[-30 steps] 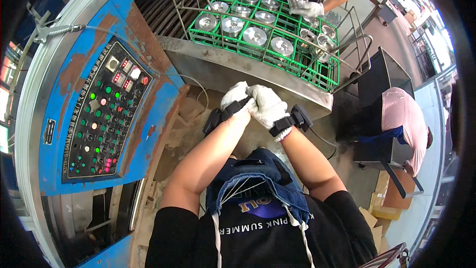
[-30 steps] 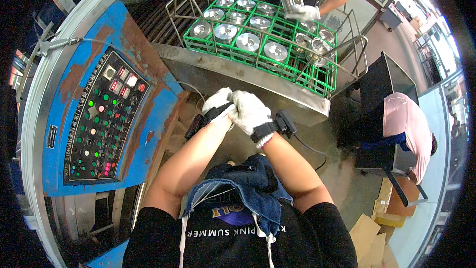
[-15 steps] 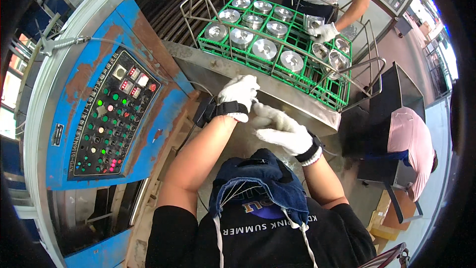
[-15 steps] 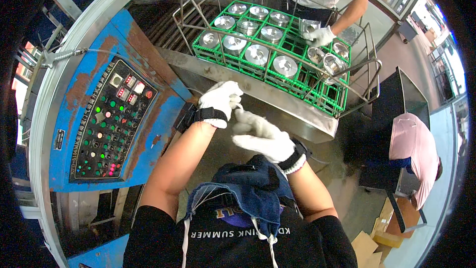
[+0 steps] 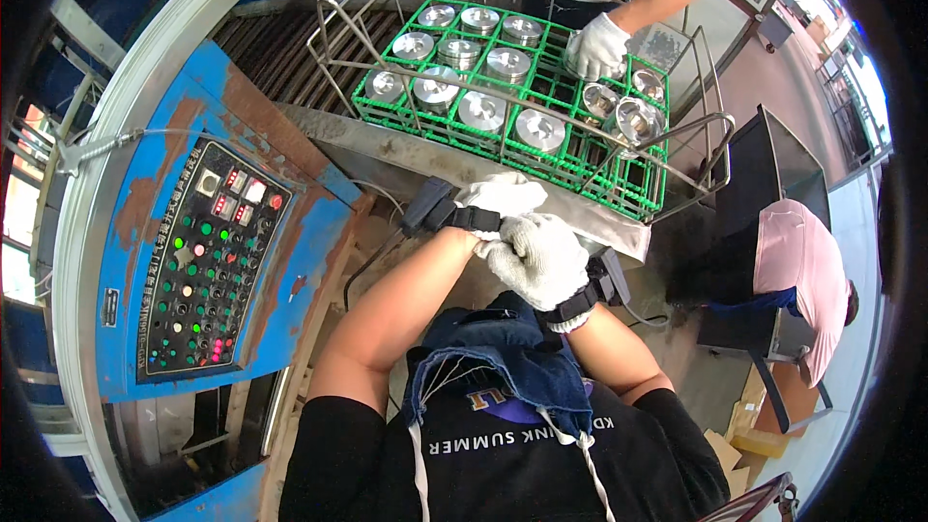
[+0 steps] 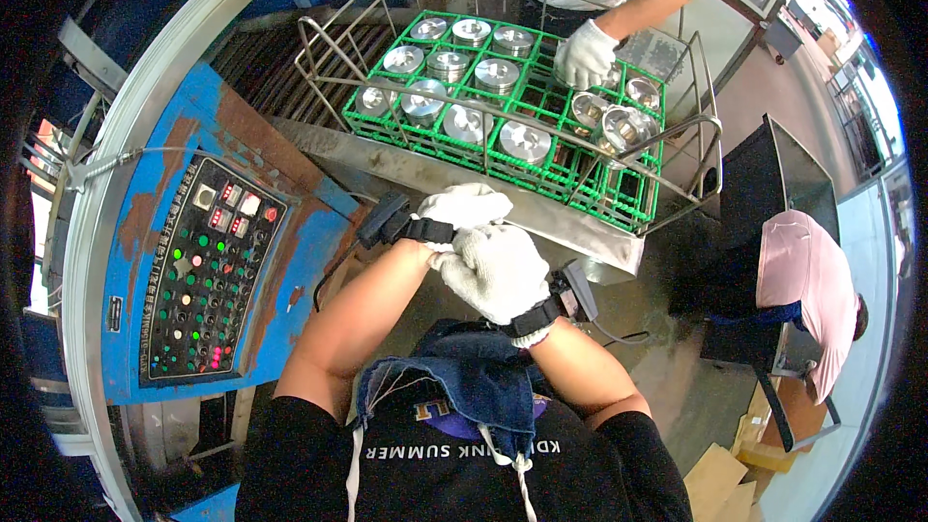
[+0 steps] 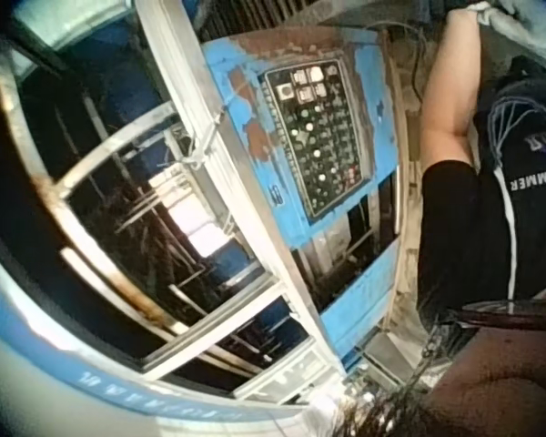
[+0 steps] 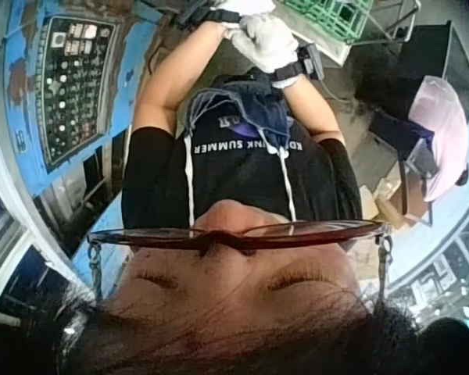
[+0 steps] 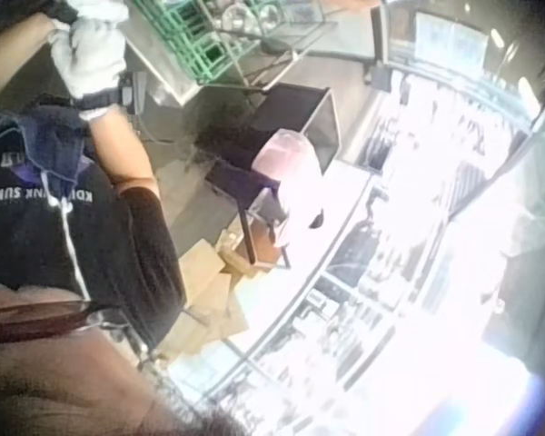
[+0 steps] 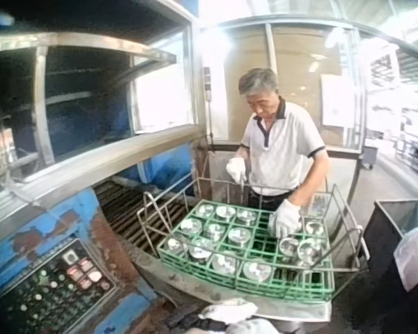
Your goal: Loading metal pistons into a cleaning rack and operating an industrial cleaning machine.
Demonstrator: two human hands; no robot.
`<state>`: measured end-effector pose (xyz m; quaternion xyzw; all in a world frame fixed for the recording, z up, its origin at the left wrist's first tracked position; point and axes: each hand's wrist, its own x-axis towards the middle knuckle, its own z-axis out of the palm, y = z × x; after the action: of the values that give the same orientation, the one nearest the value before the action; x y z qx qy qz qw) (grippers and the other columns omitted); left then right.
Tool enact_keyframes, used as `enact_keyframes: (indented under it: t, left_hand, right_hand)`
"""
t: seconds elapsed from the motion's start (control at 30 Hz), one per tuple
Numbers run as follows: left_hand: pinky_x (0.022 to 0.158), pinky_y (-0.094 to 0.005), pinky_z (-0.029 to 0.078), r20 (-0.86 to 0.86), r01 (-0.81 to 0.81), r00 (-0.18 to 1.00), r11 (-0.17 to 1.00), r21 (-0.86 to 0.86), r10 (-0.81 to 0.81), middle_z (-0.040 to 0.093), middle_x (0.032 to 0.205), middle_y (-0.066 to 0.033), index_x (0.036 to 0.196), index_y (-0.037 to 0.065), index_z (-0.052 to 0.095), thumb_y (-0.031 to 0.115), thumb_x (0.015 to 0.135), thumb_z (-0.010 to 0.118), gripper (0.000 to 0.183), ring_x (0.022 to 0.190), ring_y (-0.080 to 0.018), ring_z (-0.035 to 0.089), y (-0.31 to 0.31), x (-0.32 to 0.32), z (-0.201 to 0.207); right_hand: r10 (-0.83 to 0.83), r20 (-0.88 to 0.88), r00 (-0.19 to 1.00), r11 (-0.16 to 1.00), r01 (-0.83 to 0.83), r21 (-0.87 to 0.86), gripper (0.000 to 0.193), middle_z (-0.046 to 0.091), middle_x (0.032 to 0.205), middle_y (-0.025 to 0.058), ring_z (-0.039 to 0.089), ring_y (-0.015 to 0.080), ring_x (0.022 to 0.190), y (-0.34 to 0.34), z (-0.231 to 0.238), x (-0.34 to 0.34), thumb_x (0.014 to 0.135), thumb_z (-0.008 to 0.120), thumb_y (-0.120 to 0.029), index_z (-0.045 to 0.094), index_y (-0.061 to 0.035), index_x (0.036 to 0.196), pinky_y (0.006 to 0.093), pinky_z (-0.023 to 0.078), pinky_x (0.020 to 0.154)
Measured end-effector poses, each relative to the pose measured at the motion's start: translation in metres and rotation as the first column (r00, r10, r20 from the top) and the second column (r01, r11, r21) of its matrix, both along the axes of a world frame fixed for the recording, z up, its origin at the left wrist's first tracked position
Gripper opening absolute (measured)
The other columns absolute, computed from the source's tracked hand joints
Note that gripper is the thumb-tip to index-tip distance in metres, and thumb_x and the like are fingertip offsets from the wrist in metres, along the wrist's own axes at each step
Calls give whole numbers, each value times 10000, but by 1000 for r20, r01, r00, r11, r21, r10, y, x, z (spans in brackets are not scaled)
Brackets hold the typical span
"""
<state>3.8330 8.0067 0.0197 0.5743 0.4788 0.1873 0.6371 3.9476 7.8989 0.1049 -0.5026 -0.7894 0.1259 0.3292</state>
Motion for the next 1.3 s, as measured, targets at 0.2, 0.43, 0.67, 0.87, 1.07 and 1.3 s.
enact_keyframes:
  t: [0.2,0.43,0.67,0.87,1.07,1.3]
  left_hand:
    - [822,-302,488,-551,565,794,646,513,-257,667,986,-39,929,131,648,183,921,519,139,922,-173,610,25,7,-65]
    - [641,-420,557,-994,899,-19,436,30,107,678,822,-74,846,108,691,243,799,620,160,724,-220,658,35,24,-101]
    - [621,-404,540,-945,770,328,580,266,-2,682,799,-103,848,98,697,282,795,620,206,706,-231,654,39,24,-80]
    - [675,-434,505,-726,629,685,548,551,-56,637,817,-154,827,80,615,443,823,602,363,802,-351,647,-5,3,74]
    - [731,-416,486,-612,488,787,681,546,-74,615,848,-169,897,87,617,571,878,518,494,818,-320,617,10,-7,42]
    - [717,-344,492,305,-319,904,948,13,300,668,938,-54,1075,56,653,454,897,614,438,786,-186,616,-40,-76,-22]
  right_hand:
    - [-106,-180,978,986,127,107,227,608,718,118,587,299,666,15,2,14,777,777,-218,617,-58,766,366,480,618]
    - [-244,-447,861,959,145,-244,327,543,628,164,511,276,575,31,-14,24,842,708,-269,568,-1,717,373,413,545]
    - [-171,-468,867,958,36,-283,290,559,633,144,545,253,593,21,9,16,846,698,-231,584,-2,708,364,430,560]
    - [128,-418,899,992,-115,56,191,627,757,112,595,223,691,10,-8,19,801,772,-148,610,-56,759,337,469,636]
    - [248,-211,946,965,-222,138,146,673,795,81,650,268,739,7,-10,10,835,709,-129,597,-73,759,351,503,641]
    - [154,-422,893,960,-236,-148,270,685,1054,152,653,317,966,-8,-11,54,887,644,-308,704,-72,1002,365,510,862]
